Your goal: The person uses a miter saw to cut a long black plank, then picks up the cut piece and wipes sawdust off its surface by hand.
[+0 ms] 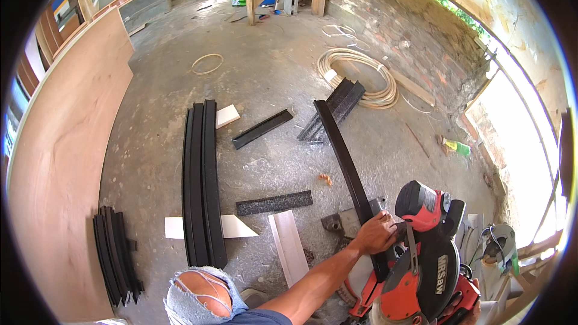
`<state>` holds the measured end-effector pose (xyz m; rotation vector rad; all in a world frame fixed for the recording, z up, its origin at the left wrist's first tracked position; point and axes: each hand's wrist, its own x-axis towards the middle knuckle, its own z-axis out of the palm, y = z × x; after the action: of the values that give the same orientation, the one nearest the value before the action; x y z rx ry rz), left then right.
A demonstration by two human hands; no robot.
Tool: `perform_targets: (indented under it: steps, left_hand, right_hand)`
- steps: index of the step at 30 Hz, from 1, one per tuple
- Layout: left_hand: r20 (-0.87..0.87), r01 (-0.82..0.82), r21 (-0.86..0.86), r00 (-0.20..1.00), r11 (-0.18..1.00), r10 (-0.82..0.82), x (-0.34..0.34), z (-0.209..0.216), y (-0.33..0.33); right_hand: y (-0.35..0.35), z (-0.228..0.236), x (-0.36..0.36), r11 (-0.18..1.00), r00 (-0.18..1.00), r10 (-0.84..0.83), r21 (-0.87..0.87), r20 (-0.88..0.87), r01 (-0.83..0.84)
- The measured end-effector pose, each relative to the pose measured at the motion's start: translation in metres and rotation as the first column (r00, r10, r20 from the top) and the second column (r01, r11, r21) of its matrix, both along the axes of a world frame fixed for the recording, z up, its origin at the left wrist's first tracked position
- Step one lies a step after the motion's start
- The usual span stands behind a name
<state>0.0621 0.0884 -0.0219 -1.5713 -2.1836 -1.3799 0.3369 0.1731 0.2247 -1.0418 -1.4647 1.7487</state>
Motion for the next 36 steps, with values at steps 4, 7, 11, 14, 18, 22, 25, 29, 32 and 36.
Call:
perform_targets:
  steps: [4,7,11,14,18,22,25,29,32,36]
  left_hand:
    - [-0.076,-0.036,0.028,0.996,0.999,0.038,-0.003,-0.006,0.0]
    - [-0.075,-0.043,0.053,0.996,0.998,0.047,-0.002,-0.006,0.001]
    - [-0.047,-0.014,-0.013,0.999,1.0,0.013,-0.001,-0.003,0.002]
    - [-0.081,-0.045,0.004,0.996,0.999,0.045,-0.001,-0.002,0.001]
    - [-0.083,-0.046,0.031,0.995,0.998,0.048,-0.001,-0.004,0.0]
    - [-0.075,-0.043,-0.004,0.996,0.999,0.043,0.0,-0.005,0.001]
    - [-0.073,-0.045,0.017,0.996,0.999,0.046,0.0,-0.004,0.0]
    - [-0.032,-0.022,-0.055,0.999,0.998,0.021,0.001,-0.003,-0.003]
    - [-0.066,-0.044,-0.043,0.997,0.998,0.041,0.0,-0.005,-0.003]
    - [-0.08,-0.02,-0.014,0.997,1.0,0.019,-0.001,-0.007,0.001]
  right_hand:
    - [-0.005,-0.002,-0.003,1.0,0.999,-0.016,-0.019,-0.043,0.015]
    - [-0.006,-0.004,-0.006,0.999,0.997,-0.022,-0.028,-0.072,0.02]
    - [-0.004,-0.004,-0.002,0.999,0.994,-0.021,-0.038,-0.103,0.017]
    - [-0.002,-0.004,-0.003,0.999,0.992,-0.013,-0.05,-0.129,0.007]
    - [0.002,-0.006,-0.003,0.998,0.986,0.0,-0.062,-0.168,-0.011]
    - [0.009,-0.008,-0.001,0.997,0.978,0.023,-0.065,-0.205,-0.037]
    - [0.011,-0.01,-0.001,0.997,0.973,0.03,-0.064,-0.23,-0.046]
    - [0.01,-0.012,0.001,0.996,0.967,0.029,-0.071,-0.255,-0.049]
    - [0.011,-0.013,0.006,0.996,0.96,0.029,-0.074,-0.279,-0.052]
    - [0.014,-0.016,0.013,0.996,0.948,0.029,-0.067,-0.316,-0.053]
